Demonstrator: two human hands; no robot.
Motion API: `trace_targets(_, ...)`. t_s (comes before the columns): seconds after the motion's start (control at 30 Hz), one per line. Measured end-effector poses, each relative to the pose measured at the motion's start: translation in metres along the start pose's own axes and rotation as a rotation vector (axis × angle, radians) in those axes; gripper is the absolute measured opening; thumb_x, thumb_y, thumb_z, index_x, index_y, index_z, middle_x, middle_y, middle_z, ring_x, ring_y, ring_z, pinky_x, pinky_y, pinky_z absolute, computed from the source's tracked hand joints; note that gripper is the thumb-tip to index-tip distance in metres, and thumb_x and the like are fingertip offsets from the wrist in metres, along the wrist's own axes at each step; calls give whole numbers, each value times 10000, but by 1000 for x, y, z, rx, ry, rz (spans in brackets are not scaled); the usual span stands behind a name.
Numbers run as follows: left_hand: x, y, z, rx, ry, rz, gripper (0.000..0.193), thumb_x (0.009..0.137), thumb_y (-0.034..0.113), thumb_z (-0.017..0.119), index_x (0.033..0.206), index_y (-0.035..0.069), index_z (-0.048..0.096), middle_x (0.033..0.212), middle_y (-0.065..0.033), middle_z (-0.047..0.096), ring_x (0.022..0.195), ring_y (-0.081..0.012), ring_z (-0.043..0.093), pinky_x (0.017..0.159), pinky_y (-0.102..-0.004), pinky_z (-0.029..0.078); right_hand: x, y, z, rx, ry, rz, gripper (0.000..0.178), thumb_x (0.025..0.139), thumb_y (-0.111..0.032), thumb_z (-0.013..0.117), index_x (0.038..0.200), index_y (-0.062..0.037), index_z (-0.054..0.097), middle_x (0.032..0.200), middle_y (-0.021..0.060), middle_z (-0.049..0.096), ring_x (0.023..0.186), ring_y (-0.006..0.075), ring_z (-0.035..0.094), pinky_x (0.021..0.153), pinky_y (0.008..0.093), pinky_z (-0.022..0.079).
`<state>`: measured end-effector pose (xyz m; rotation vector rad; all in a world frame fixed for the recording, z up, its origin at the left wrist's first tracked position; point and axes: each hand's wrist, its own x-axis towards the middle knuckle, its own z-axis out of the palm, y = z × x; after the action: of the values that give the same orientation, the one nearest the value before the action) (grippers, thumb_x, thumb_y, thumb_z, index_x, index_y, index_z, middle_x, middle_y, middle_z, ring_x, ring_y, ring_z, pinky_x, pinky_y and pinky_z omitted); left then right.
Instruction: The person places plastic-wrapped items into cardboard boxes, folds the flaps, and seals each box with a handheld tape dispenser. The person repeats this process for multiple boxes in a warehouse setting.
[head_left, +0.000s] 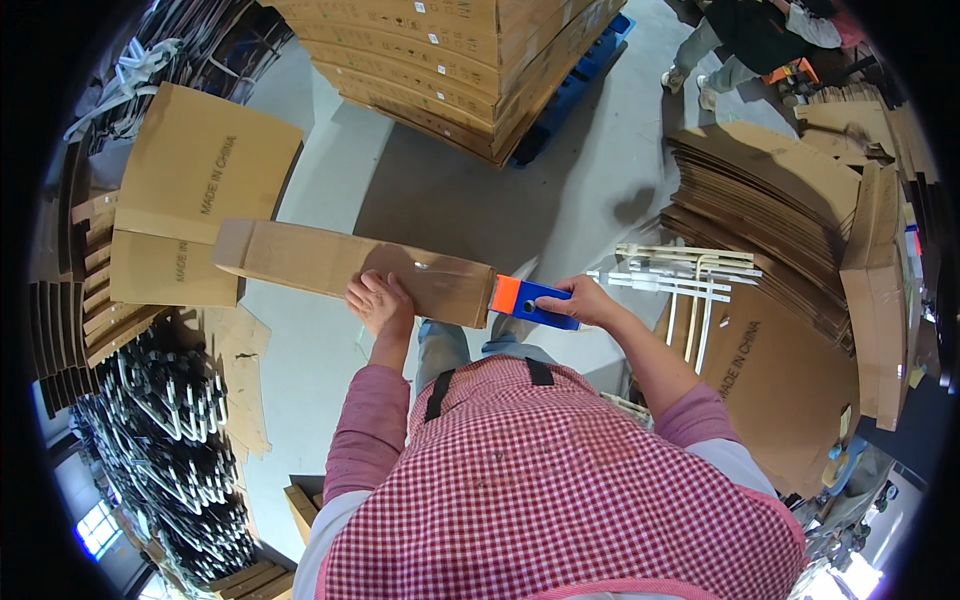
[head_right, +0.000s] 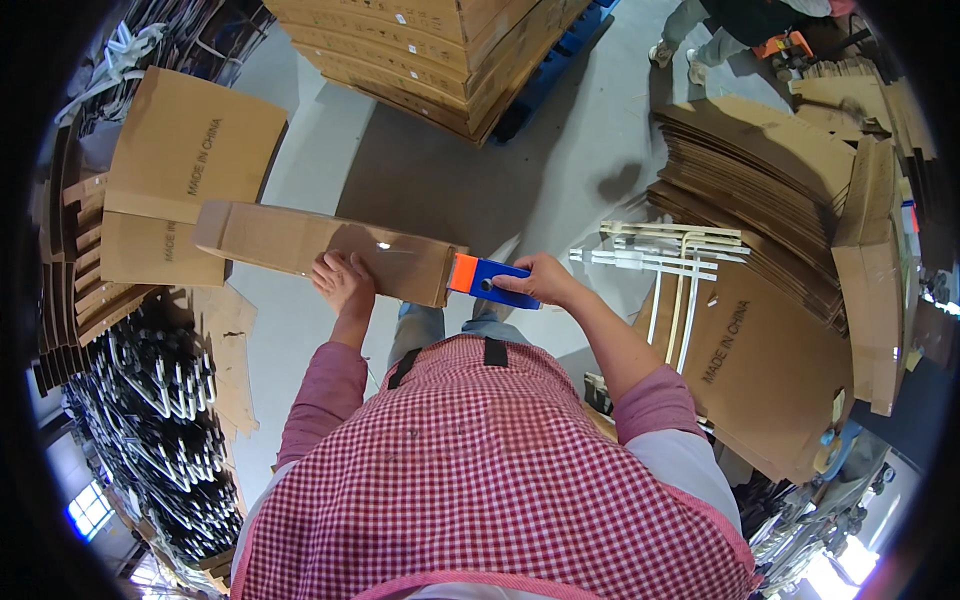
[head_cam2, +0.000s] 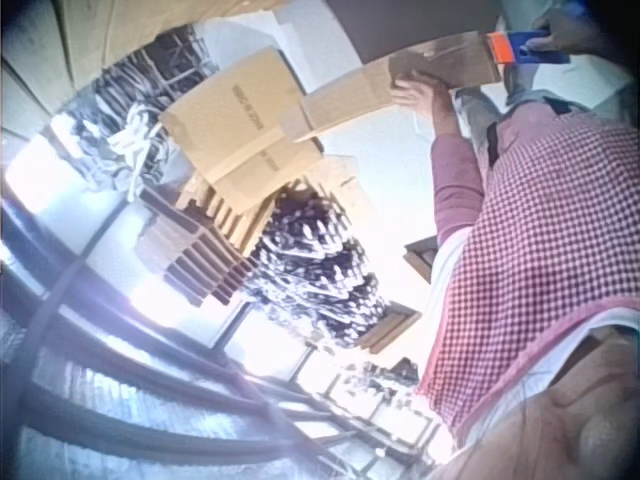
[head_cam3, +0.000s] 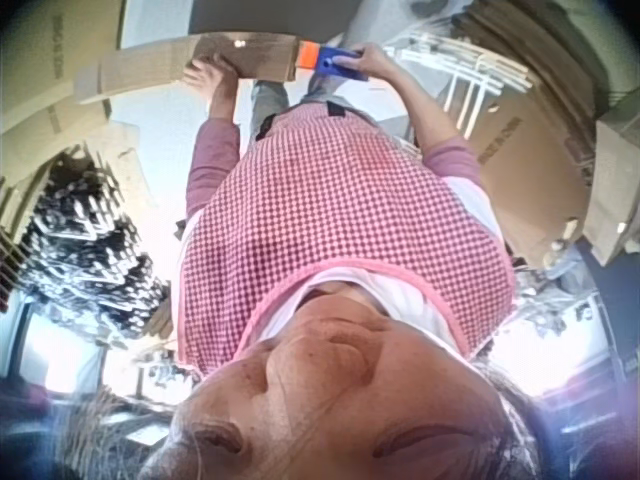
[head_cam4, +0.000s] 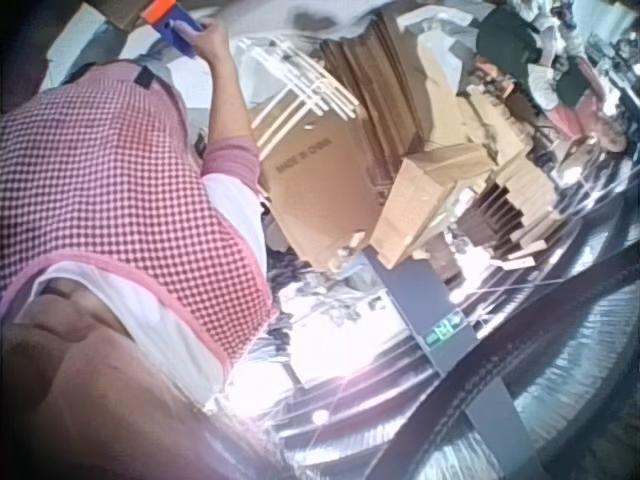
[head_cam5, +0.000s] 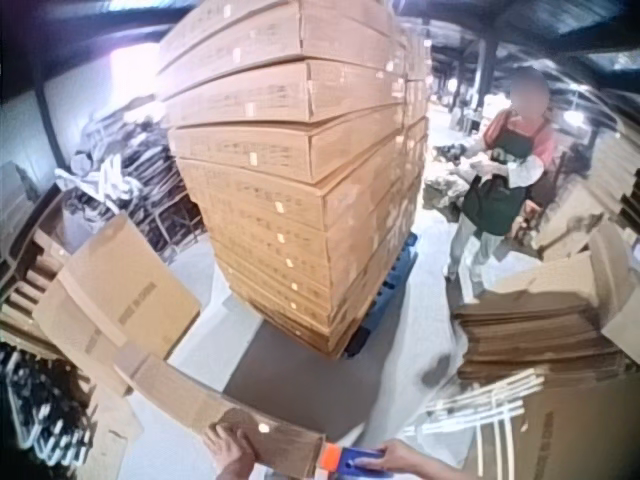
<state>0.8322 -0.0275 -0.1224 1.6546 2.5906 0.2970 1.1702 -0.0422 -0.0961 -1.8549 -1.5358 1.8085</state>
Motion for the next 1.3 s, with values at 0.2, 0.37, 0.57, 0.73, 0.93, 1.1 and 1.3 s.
trace_targets(0.2, -12, 56, 6, -192, -372, 844, 520, 986, 355, 456, 1444, 109, 443, 1588, -94, 320, 1492, -294, 232, 1198, -535, 158, 4, 2, -3, -1, -24, -14, 526, 792, -529, 787, 897, -14, 759, 736, 81, 682, 675, 155, 624, 629, 320, 503)
trace_targets(0.37, -5, 59, 12, -25, -311, 674, 522, 1006, 415, 401, 1500, 247, 421, 1613, -36, 291, 1516, -284, 177, 1207, -571, 80, -28, 29, -41, -135, -41, 66, 562, 789, -575, 757, 875, -19, 759, 689, 101, 667, 634, 179, 621, 619, 334, 499)
trace_targets(0.57, 2, 43, 13, -86, -169, 782, 448, 993, 353, 485, 1411, 200, 538, 1524, -73, 440, 1447, -325, 335, 1176, -591, 146, -11, 35, -18, -418, 7, 63, 643, 770, -702, 662, 964, -101, 781, 820, 155, 732, 758, 303, 710, 717, 413, 553)
trace_targets(0.73, 0, 52, 8, -170, -195, 755, 374, 941, 277, 541, 1275, 124, 611, 1463, -117, 485, 1417, -367, 357, 1167, -624, 145, 60, -3, 49, -383, 152, 60, 485, 742, -505, 693, 843, -35, 759, 816, 187, 720, 813, 346, 715, 725, 460, 568)
trace_targets(0.93, 5, 49, 7, -160, -167, 790, 372, 924, 316, 543, 1232, 119, 610, 1360, -120, 536, 1367, -371, 396, 1152, -626, 187, 72, -26, 120, 27, 217, 225, 302, 797, -220, 628, 1011, -36, 734, 964, 195, 730, 879, 324, 728, 765, 447, 571)
trace_targets(1.1, 7, 50, 6, -194, -256, 765, 538, 898, 476, 540, 1289, 108, 569, 1399, -145, 492, 1383, -388, 365, 1128, -680, 161, 100, 14, 174, 187, 429, 536, 335, 931, -361, 572, 1118, -89, 626, 1098, 228, 684, 1024, 398, 670, 852, 482, 522)
trace_targets(1.3, 20, 28, -10, -86, -396, 1009, 869, 856, 618, 554, 1475, 35, 380, 1520, -164, 394, 1426, -360, 310, 1166, -666, 60, 162, 23, 176, 522, 880, 774, 486, 957, -407, 529, 1048, 55, 651, 1044, 316, 671, 1008, 453, 659, 865, 512, 519)
